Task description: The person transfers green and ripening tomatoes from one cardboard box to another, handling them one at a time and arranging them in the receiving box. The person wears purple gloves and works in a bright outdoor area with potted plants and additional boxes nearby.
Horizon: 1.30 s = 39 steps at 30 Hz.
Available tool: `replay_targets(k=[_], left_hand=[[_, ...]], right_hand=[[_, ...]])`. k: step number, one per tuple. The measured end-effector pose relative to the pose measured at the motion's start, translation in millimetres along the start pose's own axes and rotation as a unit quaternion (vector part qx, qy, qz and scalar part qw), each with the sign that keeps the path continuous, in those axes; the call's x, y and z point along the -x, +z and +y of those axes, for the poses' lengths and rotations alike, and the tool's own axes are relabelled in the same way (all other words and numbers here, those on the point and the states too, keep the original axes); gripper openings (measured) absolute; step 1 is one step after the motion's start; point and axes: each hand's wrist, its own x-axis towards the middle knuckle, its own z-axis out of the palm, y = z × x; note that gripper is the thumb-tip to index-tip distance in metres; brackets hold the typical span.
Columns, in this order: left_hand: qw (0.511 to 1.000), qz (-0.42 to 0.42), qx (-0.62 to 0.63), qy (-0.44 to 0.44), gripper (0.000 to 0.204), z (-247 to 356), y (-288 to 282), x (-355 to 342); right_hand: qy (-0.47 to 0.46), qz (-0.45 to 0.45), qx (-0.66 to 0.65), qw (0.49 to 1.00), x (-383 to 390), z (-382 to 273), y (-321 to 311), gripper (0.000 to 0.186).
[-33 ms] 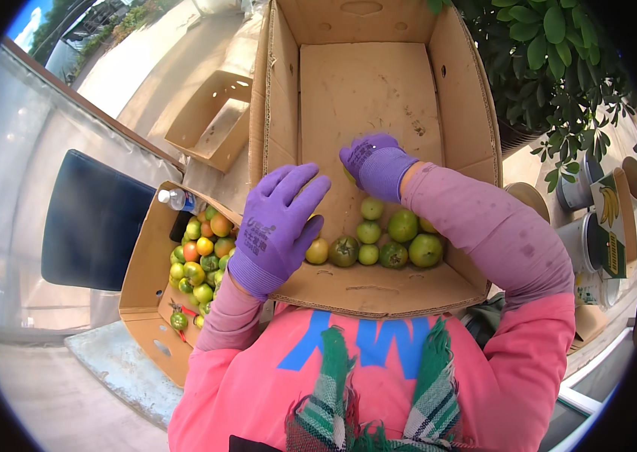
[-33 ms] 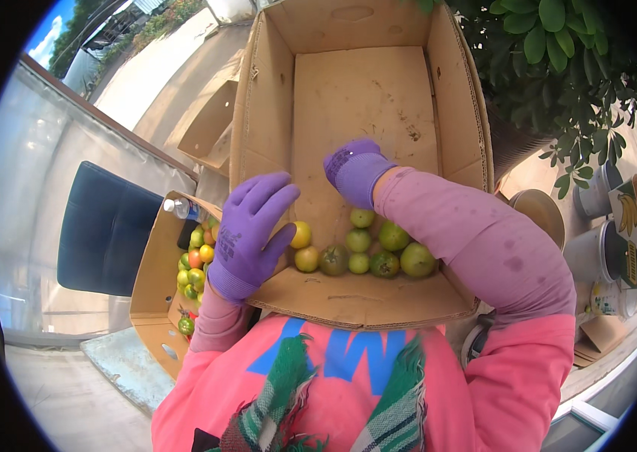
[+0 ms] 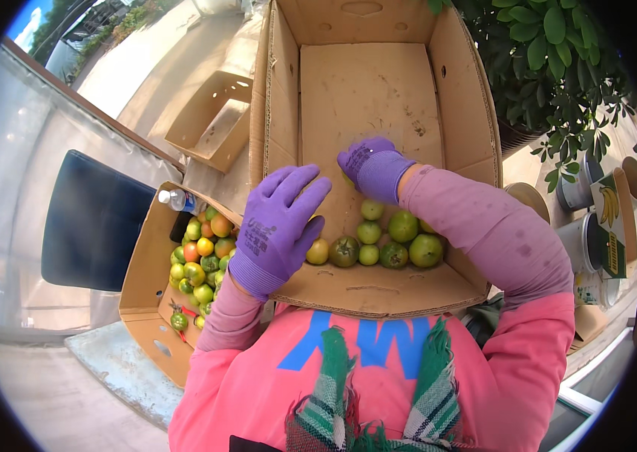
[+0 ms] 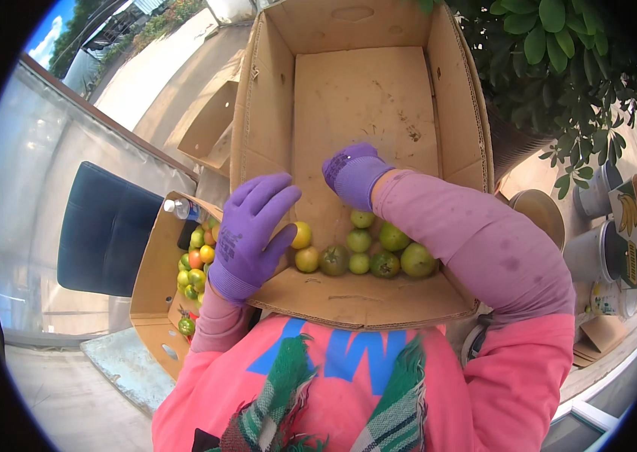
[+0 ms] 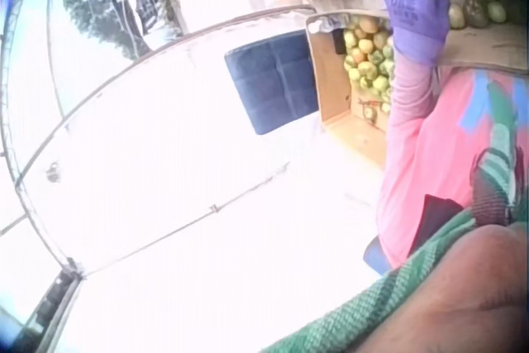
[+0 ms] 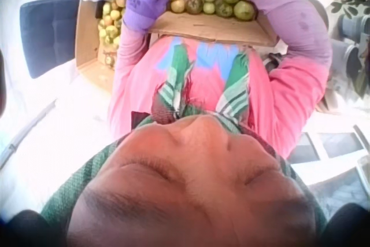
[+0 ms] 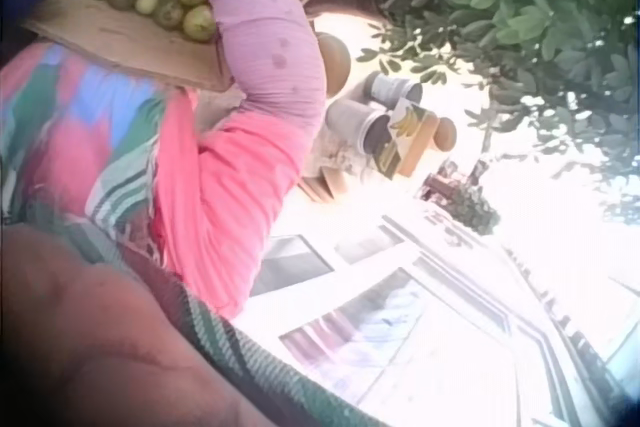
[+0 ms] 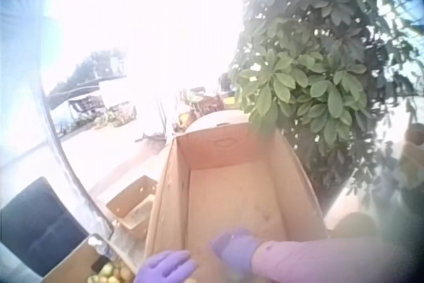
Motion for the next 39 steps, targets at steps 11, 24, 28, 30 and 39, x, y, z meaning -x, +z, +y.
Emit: replay_targets(k=[11, 24, 28, 30, 39], left_hand=[[1.0, -0.004, 0.008, -0.004, 0.052, -0.2, -0.9, 3.4], [0.979, 0.173, 0.066, -0.085, 0.042, -4.4, -17.1, 29.5], [0.918, 0.246, 0.036, -0.31, 0.03, -70.2, -21.6, 97.6], [0.918, 0.138, -0.106, -0.356, 0.03, -119.5, -28.0, 150.5], [0.809, -0.037, -0.173, -0.56, 0.048, -225.0, 36.6, 324.7]], right_hand=[[-0.148, -0.053, -0.056, 0.986, 16.0, -47.3, 24.1, 0.039], [-0.155, -0.032, -0.019, 0.987, 45.5, -34.5, -41.8, 0.036], [-0.145, 0.115, -0.077, 0.98, 72.6, -5.3, -46.6, 0.039], [-0.152, 0.176, -0.09, 0.968, 73.3, 9.1, -36.9, 0.041], [-0.146, 0.071, -0.095, 0.982, 72.7, -0.5, -53.9, 0.042]])
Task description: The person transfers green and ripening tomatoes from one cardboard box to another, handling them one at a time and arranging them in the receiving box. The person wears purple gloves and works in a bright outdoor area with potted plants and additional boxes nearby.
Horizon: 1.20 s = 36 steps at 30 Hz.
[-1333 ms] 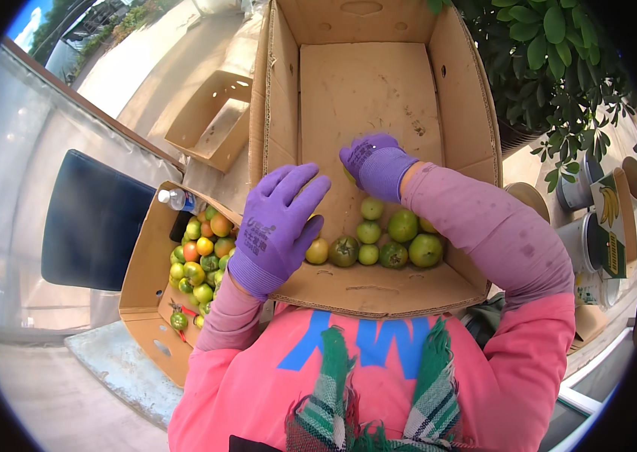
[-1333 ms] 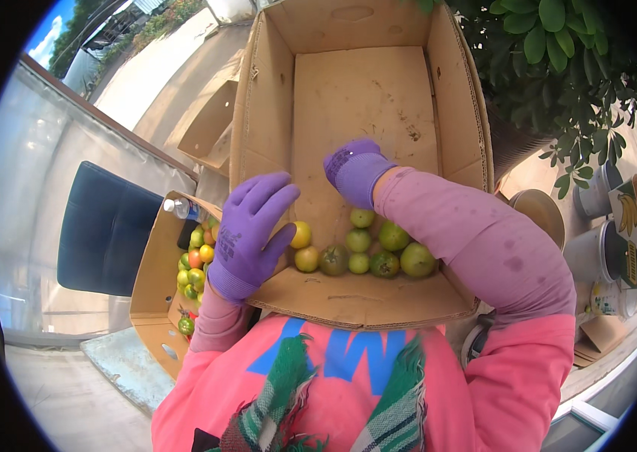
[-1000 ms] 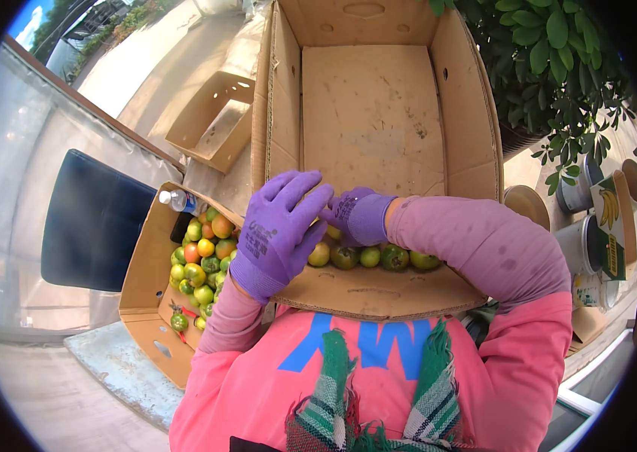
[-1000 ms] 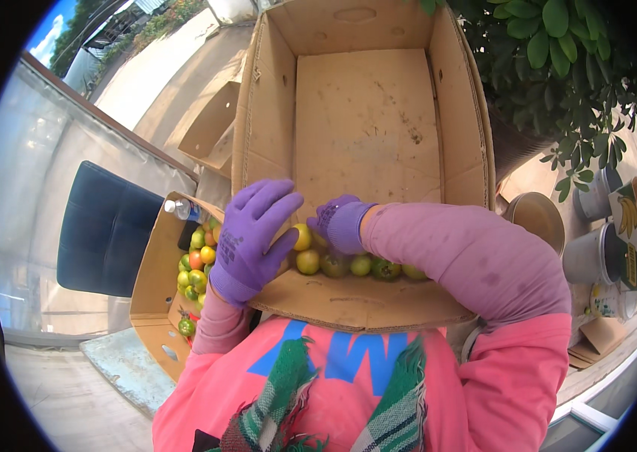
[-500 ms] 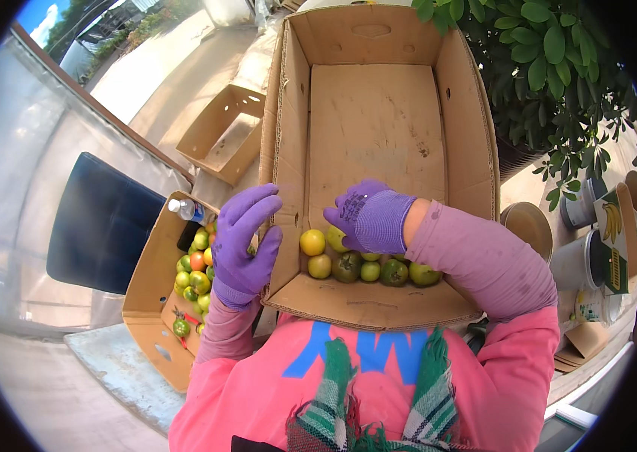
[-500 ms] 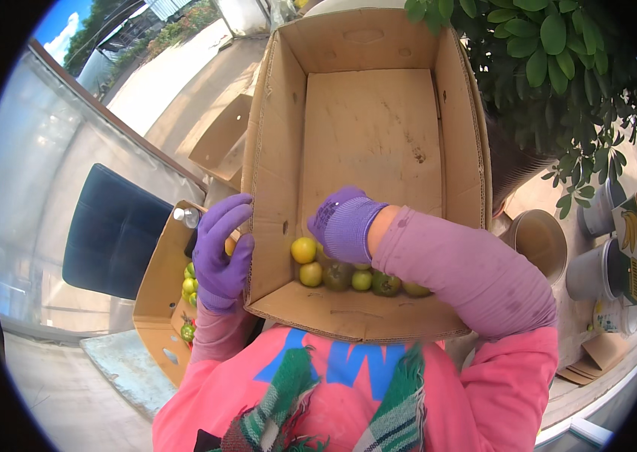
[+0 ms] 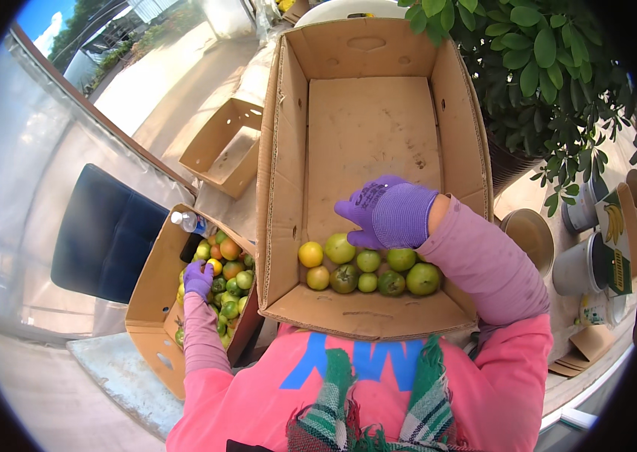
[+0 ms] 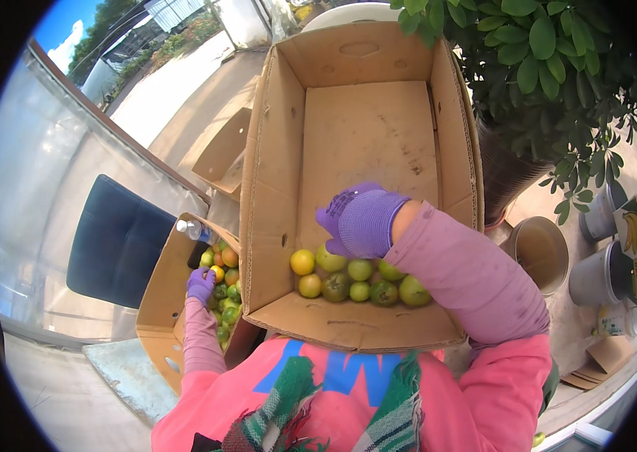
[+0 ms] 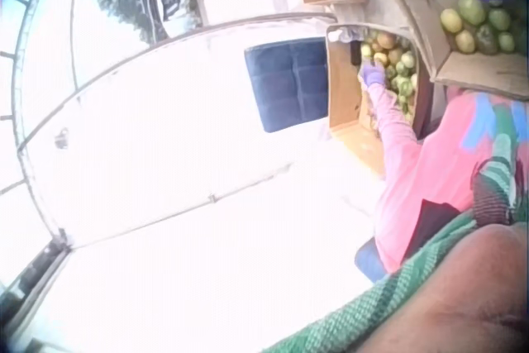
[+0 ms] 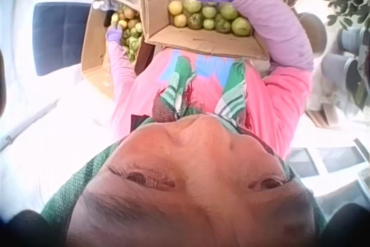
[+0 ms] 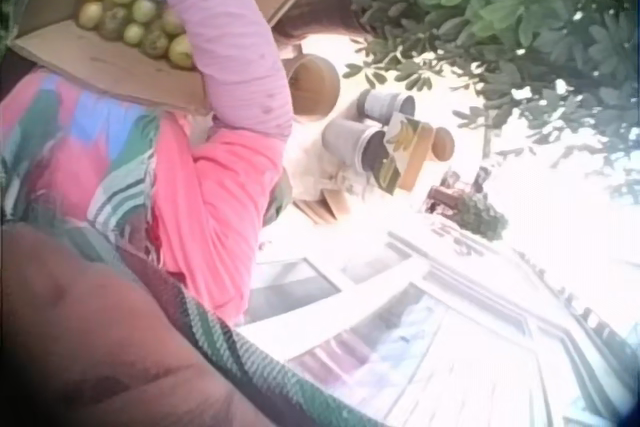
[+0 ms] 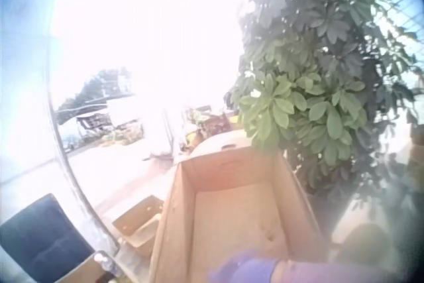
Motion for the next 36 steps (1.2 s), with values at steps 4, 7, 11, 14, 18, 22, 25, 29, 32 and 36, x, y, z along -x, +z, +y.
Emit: replay_targets(k=[4, 7, 11, 14, 18, 22, 25, 29, 32, 36], left_hand=[[0.999, -0.008, 0.026, 0.033, 0.05, -8.1, 13.4, -3.7], [0.995, 0.02, 0.051, 0.083, 0.052, 13.0, 8.6, 3.5], [0.998, -0.009, -0.005, 0.056, 0.057, 46.6, -5.6, 13.6], [0.999, -0.017, -0.035, 0.026, 0.059, 53.0, -8.8, 12.4], [0.997, 0.0, -0.072, 0.009, 0.057, 75.3, -33.4, 19.4], [0.966, 0.224, 0.023, 0.125, 0.053, 89.6, -72.7, 25.8], [0.918, 0.29, 0.138, 0.231, 0.054, 192.1, -149.4, 57.4], [0.856, 0.269, 0.181, 0.403, 0.059, 289.7, -194.4, 94.4], [0.828, 0.226, 0.183, 0.48, 0.061, 326.5, -186.5, 99.2], [0.829, 0.2, 0.134, 0.505, 0.061, 345.3, -178.8, 94.1]], right_hand=[[0.006, -0.019, 0.011, 1.0, -0.2, 1.7, 0.7, 0.043], [0.014, -0.033, 0.012, 0.999, -0.4, 3.9, -0.6, 0.043], [0.024, -0.055, 0.006, 0.998, -1.0, 2.4, -3.5, 0.045], [0.031, -0.066, 0.011, 0.997, -3.4, -0.3, -3.9, 0.044], [-0.006, -0.008, 0.002, 1.0, 1.4, 6.3, 6.0, 0.043], [-0.026, 0.062, -0.029, 0.997, 3.4, 3.9, 4.8, 0.043], [-0.042, 0.137, -0.091, 0.986, -1.8, -7.4, 3.0, 0.043], [-0.069, 0.206, -0.188, 0.958, -2.5, -27.3, -4.9, 0.052], [-0.11, 0.201, -0.294, 0.928, -3.8, -35.6, -4.6, 0.056], [-0.071, 0.181, -0.301, 0.934, -8.8, -33.4, 2.9, 0.053]])
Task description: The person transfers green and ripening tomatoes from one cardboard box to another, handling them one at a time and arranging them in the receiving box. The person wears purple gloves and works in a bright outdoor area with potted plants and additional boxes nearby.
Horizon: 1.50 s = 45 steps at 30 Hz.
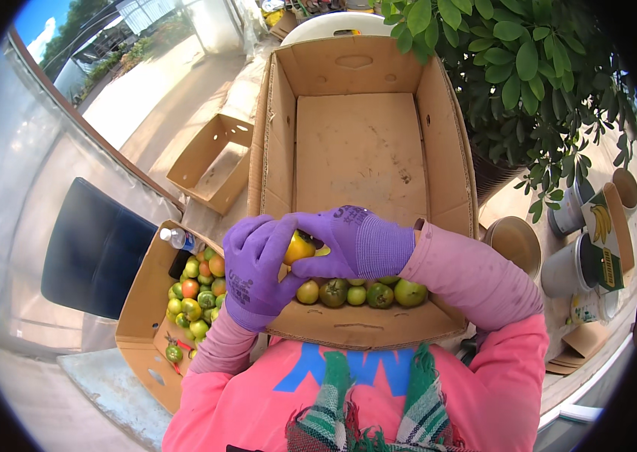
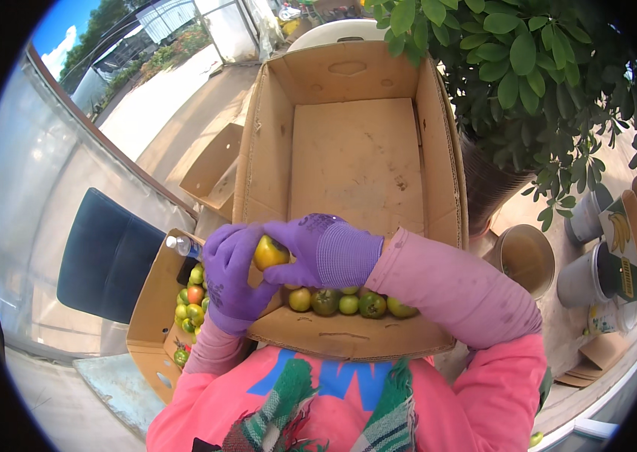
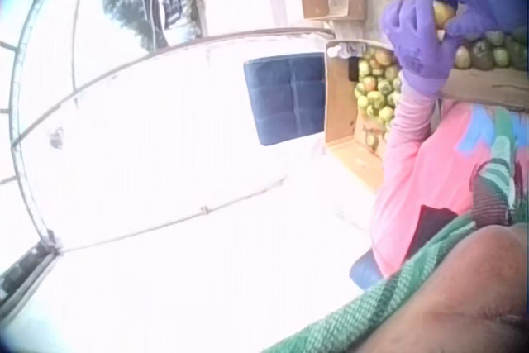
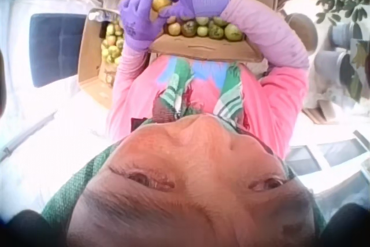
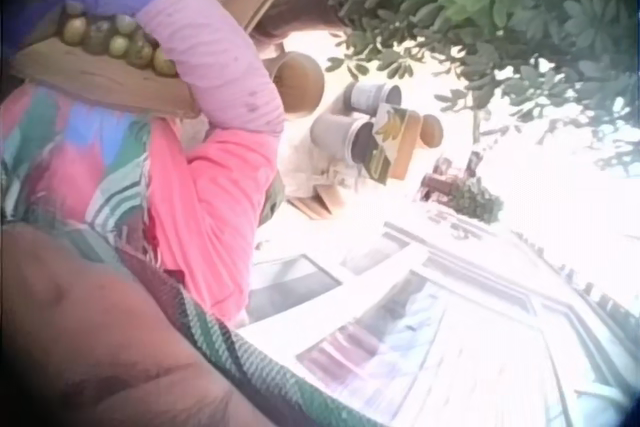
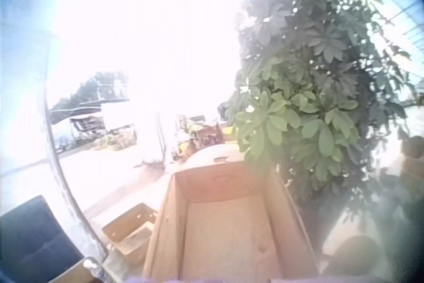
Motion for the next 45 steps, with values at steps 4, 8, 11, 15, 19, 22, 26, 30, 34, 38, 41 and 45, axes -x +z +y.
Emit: replay_targets(k=[4, 8, 11, 15, 19, 22, 26, 30, 34, 38, 41, 45], left_hand=[[0.997, -0.04, 0.07, -0.008, 0.065, -4.6, 10.5, -2.3], [0.994, -0.093, 0.064, -0.006, 0.065, 0.8, 8.4, -11.3], [0.991, -0.109, 0.068, 0.022, 0.059, -2.5, 12.0, -8.8], [0.99, -0.117, 0.073, 0.027, 0.052, -2.7, 12.5, -7.7], [0.991, -0.093, 0.091, 0.032, 0.052, -2.0, 12.3, -8.3], [0.991, -0.083, 0.096, 0.035, 0.05, -3.9, 12.4, -6.0], [0.991, -0.084, 0.102, 0.031, 0.049, -2.9, 11.9, -6.8], [0.99, -0.085, 0.105, 0.032, 0.048, -2.9, 9.9, -6.3], [0.99, -0.091, 0.101, 0.035, 0.048, -3.3, 10.0, -7.8], [0.99, -0.087, 0.107, 0.034, 0.047, -3.5, 9.5, -7.8], [0.99, -0.086, 0.106, 0.03, 0.047, -3.1, 9.3, -7.2], [0.989, -0.079, 0.123, 0.013, 0.045, -3.9, 6.5, -6.3]], right_hand=[[0.075, -0.002, 0.109, 0.991, -3.1, 2.2, 2.6, 0.045], [0.148, -0.051, 0.295, 0.943, -14.7, 28.9, 7.9, 0.034], [0.196, -0.175, 0.422, 0.867, -18.4, 45.1, 15.3, 0.028], [0.225, -0.289, 0.442, 0.818, -21.9, 69.9, 40.6, 0.031], [0.235, -0.258, 0.425, 0.835, -20.4, 88.9, 55.1, 0.04], [0.257, -0.271, 0.416, 0.829, -22.6, 93.2, 53.1, 0.044], [0.281, -0.351, 0.424, 0.786, -30.8, 67.0, 35.5, 0.042], [0.29, -0.368, 0.402, 0.787, -29.8, 65.0, 30.2, 0.038], [0.261, -0.309, 0.415, 0.815, -20.2, 82.4, 46.9, 0.044], [0.248, -0.266, 0.397, 0.843, -16.2, 88.9, 52.2, 0.043], [0.226, -0.287, 0.434, 0.823, -19.0, 80.1, 43.3, 0.04], [0.228, -0.259, 0.398, 0.85, -24.8, 38.8, 12.1, 0.036]])
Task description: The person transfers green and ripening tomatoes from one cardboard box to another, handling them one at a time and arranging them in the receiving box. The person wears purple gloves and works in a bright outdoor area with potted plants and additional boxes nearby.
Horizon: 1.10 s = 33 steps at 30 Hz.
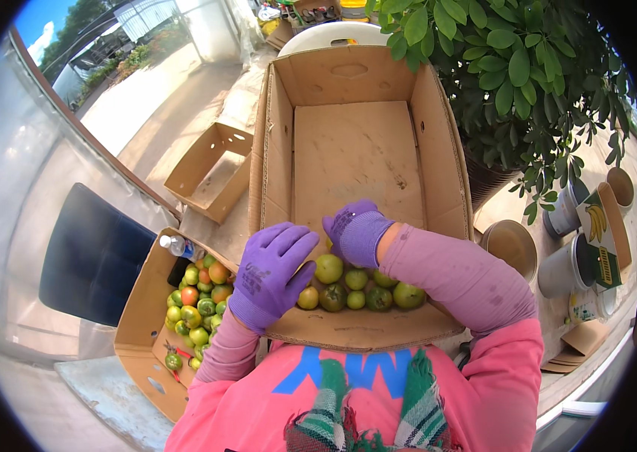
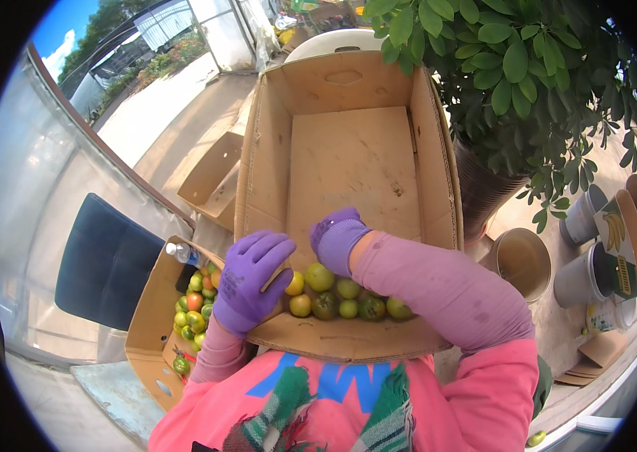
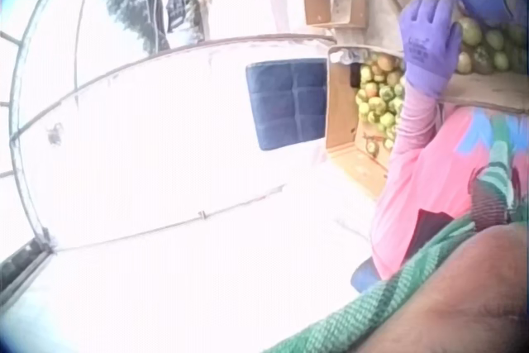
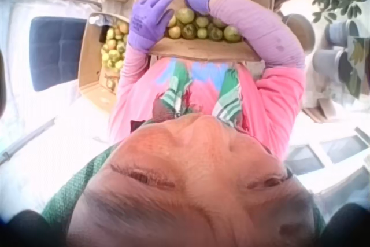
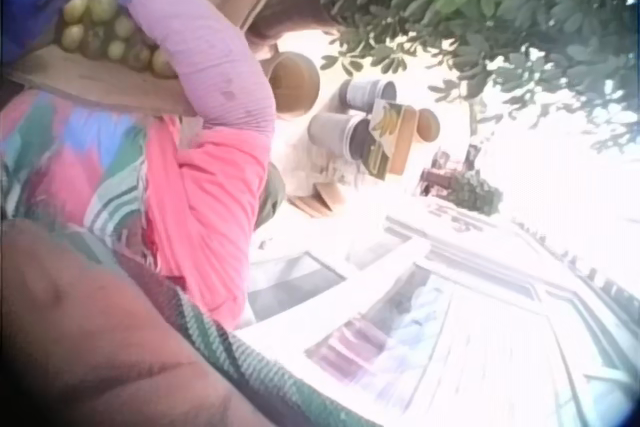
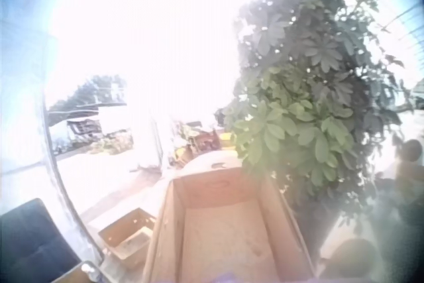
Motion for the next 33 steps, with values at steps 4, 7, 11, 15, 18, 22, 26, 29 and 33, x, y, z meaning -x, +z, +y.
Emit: replay_targets(k=[4, 7, 11, 15, 18, 22, 26, 29, 33], left_hand=[[0.982, 0.173, 0.072, -0.035, 0.04, -8.5, -6.8, 13.0], [0.943, 0.275, 0.025, -0.184, 0.038, -49.3, 0.5, 57.9], [0.864, 0.278, 0.119, -0.403, 0.042, -134.3, 17.8, 150.6], [0.916, -0.007, -0.067, -0.396, 0.052, -167.0, 31.0, 229.0], [0.91, -0.11, -0.132, -0.377, 0.059, -159.0, 51.0, 242.0], [0.869, -0.203, -0.207, -0.401, 0.057, -136.8, 58.0, 212.1], [0.805, -0.291, -0.217, -0.47, 0.048, -130.9, 55.0, 200.0], [0.827, -0.294, -0.184, -0.443, 0.042, -132.8, 46.4, 216.6], [0.828, -0.329, -0.224, -0.395, 0.041, -124.6, 43.1, 212.2]], right_hand=[[0.01, 0.136, -0.068, 0.988, 36.0, 1.8, -22.6, 0.033], [-0.026, 0.281, -0.077, 0.956, 45.4, 11.7, -15.0, 0.03], [-0.031, 0.357, -0.077, 0.93, 51.0, 21.2, -17.4, 0.029], [-0.048, 0.348, -0.098, 0.931, 48.1, 25.5, -14.7, 0.029], [-0.055, 0.351, -0.086, 0.931, 48.0, 20.1, -13.2, 0.03], [-0.066, 0.322, -0.092, 0.94, 46.7, 22.7, -7.3, 0.031], [-0.069, 0.305, -0.088, 0.946, 42.8, 26.1, -3.6, 0.031], [-0.076, 0.309, -0.086, 0.944, 41.6, 28.3, 0.2, 0.031], [-0.081, 0.282, -0.103, 0.951, 40.5, 28.3, -2.1, 0.031]])
